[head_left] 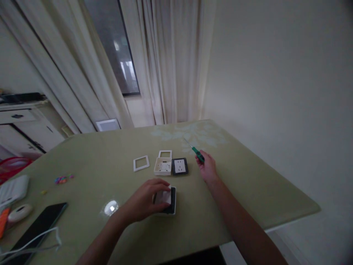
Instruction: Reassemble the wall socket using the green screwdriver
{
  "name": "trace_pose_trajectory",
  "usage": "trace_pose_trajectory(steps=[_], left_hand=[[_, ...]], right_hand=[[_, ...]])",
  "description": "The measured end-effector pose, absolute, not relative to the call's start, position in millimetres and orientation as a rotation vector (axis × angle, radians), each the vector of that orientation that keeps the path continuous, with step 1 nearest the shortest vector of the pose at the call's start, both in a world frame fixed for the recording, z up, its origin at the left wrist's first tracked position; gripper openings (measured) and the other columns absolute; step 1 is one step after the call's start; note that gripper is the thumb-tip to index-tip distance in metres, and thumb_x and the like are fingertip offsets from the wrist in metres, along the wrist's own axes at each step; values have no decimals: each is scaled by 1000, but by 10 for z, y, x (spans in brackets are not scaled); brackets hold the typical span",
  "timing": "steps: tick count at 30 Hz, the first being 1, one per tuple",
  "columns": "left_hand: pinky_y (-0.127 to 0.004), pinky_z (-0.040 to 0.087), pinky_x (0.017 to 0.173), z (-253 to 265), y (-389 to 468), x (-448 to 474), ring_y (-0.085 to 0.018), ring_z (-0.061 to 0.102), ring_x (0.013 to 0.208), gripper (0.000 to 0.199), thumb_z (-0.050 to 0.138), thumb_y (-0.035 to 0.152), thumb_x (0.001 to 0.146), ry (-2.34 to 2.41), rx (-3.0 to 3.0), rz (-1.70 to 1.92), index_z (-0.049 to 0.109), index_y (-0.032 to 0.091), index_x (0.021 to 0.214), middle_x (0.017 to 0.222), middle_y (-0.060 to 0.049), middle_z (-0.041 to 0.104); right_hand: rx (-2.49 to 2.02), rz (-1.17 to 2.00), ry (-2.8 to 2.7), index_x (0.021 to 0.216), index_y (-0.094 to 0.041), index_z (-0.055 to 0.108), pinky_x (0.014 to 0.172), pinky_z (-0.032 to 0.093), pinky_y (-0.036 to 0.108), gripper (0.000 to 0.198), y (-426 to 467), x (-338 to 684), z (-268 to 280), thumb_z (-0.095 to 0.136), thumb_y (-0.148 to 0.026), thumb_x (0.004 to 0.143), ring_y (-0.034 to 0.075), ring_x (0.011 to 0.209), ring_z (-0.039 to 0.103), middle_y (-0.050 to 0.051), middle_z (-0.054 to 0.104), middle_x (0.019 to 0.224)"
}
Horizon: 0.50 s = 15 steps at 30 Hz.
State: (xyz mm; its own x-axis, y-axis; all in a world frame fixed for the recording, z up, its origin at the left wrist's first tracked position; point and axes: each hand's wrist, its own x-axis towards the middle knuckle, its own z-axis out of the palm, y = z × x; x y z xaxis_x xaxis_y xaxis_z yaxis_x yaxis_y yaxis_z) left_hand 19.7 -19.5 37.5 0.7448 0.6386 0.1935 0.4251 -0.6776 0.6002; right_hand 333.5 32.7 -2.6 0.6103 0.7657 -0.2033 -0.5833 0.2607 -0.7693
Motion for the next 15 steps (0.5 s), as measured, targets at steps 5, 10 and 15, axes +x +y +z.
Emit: trace_pose_trajectory(steps=[5, 10, 15], left_hand=[[-45, 58, 112, 183, -184, 230, -30, 73, 129, 29, 82, 31, 93, 815, 2326, 523, 81, 31, 122, 145, -8, 74], [-42, 60, 109, 177, -299, 143, -29, 74, 125, 32, 84, 34, 93, 781, 2323, 627, 80, 30, 125, 139, -9, 76], [-47, 57, 115, 43, -308, 63, -31, 68, 137, 32, 80, 36, 97, 752, 2322, 673, 78, 34, 129, 147, -10, 71]], right_hand=[[-970, 976, -167, 95, -13, 70, 59, 60, 21, 12, 329, 3371, 0, 74, -20, 104, 10, 66, 69, -2, 72, 84], [-955, 988, -158, 91, -12, 70, 58, 60, 20, 12, 309, 3369, 49, 75, -15, 101, 10, 64, 70, -3, 73, 80], [-950, 991, -166, 87, -13, 69, 58, 60, 20, 15, 289, 3356, 65, 76, -13, 100, 10, 63, 70, -3, 73, 77]])
